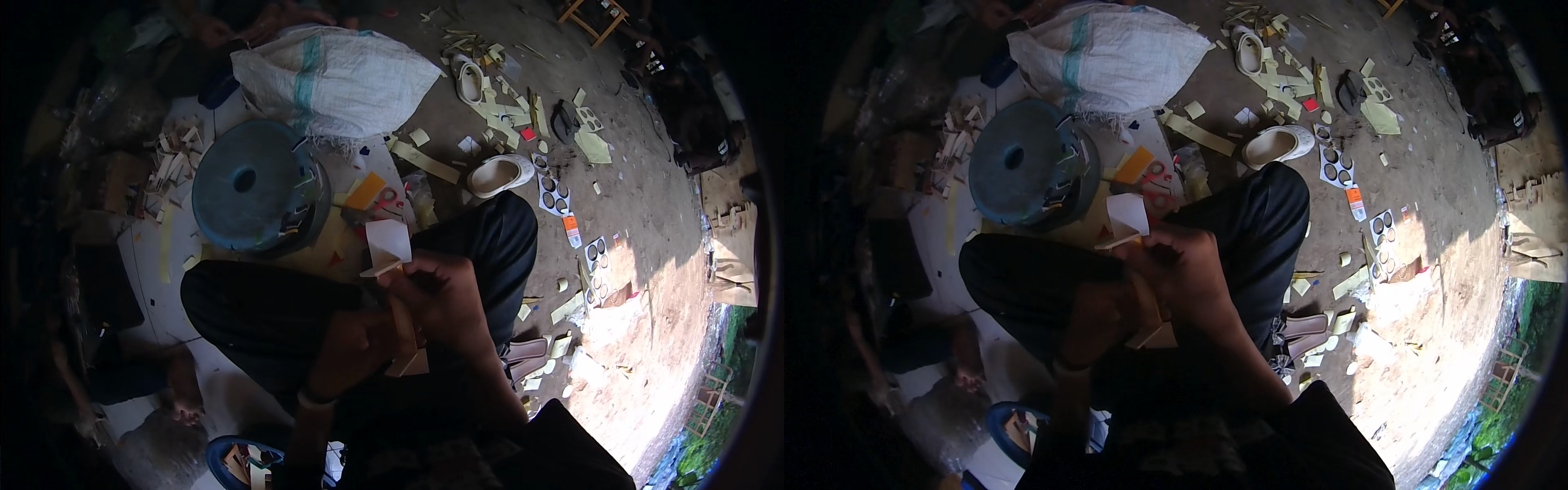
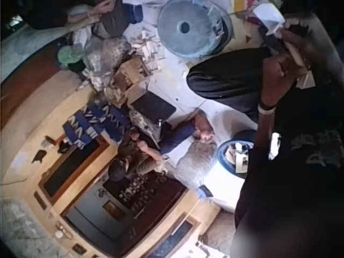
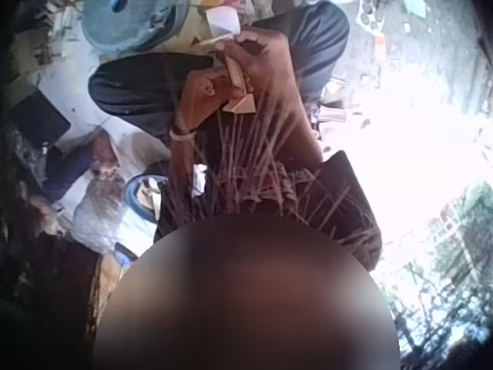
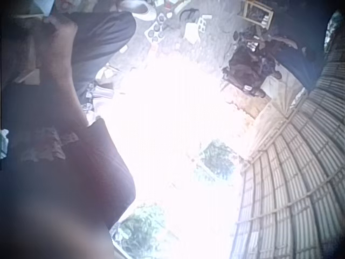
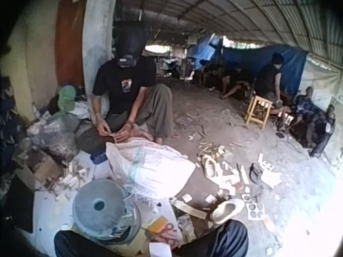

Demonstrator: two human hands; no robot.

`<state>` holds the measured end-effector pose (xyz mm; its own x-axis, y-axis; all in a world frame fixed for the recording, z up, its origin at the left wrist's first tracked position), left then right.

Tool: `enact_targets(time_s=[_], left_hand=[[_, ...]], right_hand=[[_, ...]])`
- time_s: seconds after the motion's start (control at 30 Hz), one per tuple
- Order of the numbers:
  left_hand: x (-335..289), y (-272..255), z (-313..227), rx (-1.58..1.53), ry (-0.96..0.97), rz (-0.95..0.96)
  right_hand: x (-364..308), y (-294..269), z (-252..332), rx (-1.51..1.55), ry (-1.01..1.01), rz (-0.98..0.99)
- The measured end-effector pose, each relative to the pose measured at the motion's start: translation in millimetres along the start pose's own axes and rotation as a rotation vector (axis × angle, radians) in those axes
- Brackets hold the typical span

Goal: The person sits on the floor and assembles a small paper craft by folding yellow and white paper pieces. They use a red utility knife to trim edges and a pair of pink scissors to cut the paper. The person repeatedly folds and adjusts the paper to form a small structure.

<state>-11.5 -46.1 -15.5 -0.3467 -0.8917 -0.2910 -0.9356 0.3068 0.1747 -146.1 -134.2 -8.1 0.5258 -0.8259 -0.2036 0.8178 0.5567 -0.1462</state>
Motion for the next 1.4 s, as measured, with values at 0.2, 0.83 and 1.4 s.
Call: enact_targets(time_s=[0.2,0.83,1.4], left_hand=[[-1.5,-0.2,6.3,-0.028,-0.123,-0.021],[0.5,-8.0,26.0,-0.1,0.068,-0.494],[19.3,-6.2,-5.2,-0.371,0.171,-0.338]], right_hand=[[-2.3,4.7,-2.1,0.06,0.001,0.043],[-12.0,-0.1,-16.1,0.161,-0.041,0.113],[-16.3,18.2,-56.3,0.894,0.185,0.328]])
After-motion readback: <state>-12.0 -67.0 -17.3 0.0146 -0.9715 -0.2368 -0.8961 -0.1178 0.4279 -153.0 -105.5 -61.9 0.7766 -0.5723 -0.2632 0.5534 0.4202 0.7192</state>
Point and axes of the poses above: each hand's wrist, its own x-axis towards the middle knuckle, its own y-axis out of the palm, z = x × y, the point moved 5 cm from there along x, towards the middle knuckle, and after that the axes turned 7 degrees about z, right-handed, at the moved point
